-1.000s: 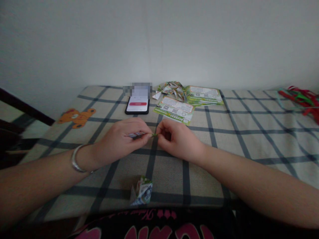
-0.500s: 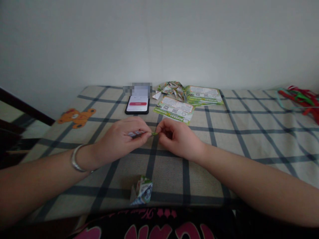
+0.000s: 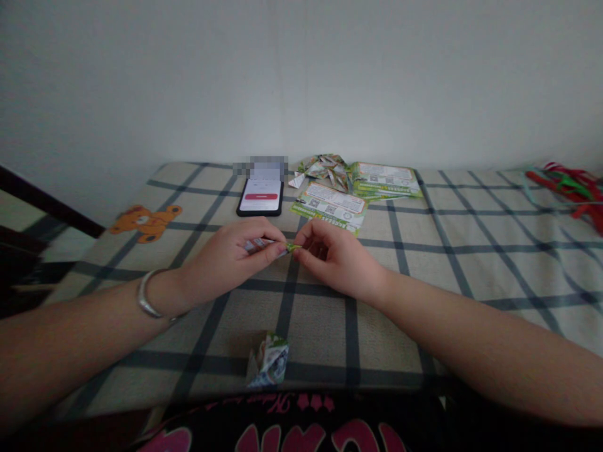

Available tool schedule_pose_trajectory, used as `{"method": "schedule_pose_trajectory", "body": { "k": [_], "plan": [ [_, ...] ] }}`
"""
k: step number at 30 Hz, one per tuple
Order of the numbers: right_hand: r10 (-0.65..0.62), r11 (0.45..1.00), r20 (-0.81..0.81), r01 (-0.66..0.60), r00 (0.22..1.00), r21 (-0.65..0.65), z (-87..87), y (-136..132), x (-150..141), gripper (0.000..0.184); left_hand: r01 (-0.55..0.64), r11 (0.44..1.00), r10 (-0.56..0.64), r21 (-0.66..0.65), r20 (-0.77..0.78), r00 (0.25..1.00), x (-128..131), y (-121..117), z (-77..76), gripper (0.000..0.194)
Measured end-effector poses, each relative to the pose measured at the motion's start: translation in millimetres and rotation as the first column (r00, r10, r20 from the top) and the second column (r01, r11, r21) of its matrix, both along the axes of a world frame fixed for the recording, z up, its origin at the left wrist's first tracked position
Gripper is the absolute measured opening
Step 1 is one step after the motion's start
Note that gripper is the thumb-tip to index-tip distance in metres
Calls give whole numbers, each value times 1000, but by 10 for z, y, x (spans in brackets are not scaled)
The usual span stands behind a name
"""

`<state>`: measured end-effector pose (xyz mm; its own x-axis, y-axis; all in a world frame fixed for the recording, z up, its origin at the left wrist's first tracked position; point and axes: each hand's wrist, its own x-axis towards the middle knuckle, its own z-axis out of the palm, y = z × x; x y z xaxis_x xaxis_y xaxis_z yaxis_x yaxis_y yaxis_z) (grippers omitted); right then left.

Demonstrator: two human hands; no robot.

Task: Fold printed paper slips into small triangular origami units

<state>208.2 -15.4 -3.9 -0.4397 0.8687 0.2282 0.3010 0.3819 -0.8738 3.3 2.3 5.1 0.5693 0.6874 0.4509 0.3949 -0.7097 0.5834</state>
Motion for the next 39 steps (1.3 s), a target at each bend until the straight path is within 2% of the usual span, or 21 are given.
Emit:
{"method": "schedule_pose_trajectory", "body": {
  "k": [4,7,11,15,20,25,32,39],
  "plan": [
    [-30,999,-55,29,998,-26,-21,22,16,11,27,988,-13,-150,95,995,-23,-6,-36,13],
    [-36,999,-130,31,991,-42,-19,32,23,12,2,975,40,-224,181,983,-34,13,-90,14],
    [-42,999,-245,35,969,-33,-12,51,14,12,29,950,75,-312,315,946,-12,61,-156,11],
    [-31,999,-281,25,959,-25,-39,76,10,13,37,938,89,-345,342,935,20,87,-171,15],
    [-47,999,-233,40,971,-36,-95,94,14,26,48,928,109,-370,392,914,44,82,-151,27],
    [-81,997,-182,82,980,-3,-81,92,13,29,7,928,111,-373,293,950,22,86,-142,18],
    [-149,982,-165,166,975,92,-40,92,22,27,-94,981,108,-172,74,991,7,32,-104,47],
    [-171,966,-123,191,978,175,-32,84,35,25,-108,983,110,-150,7,994,17,24,-116,54]
  ]
}}
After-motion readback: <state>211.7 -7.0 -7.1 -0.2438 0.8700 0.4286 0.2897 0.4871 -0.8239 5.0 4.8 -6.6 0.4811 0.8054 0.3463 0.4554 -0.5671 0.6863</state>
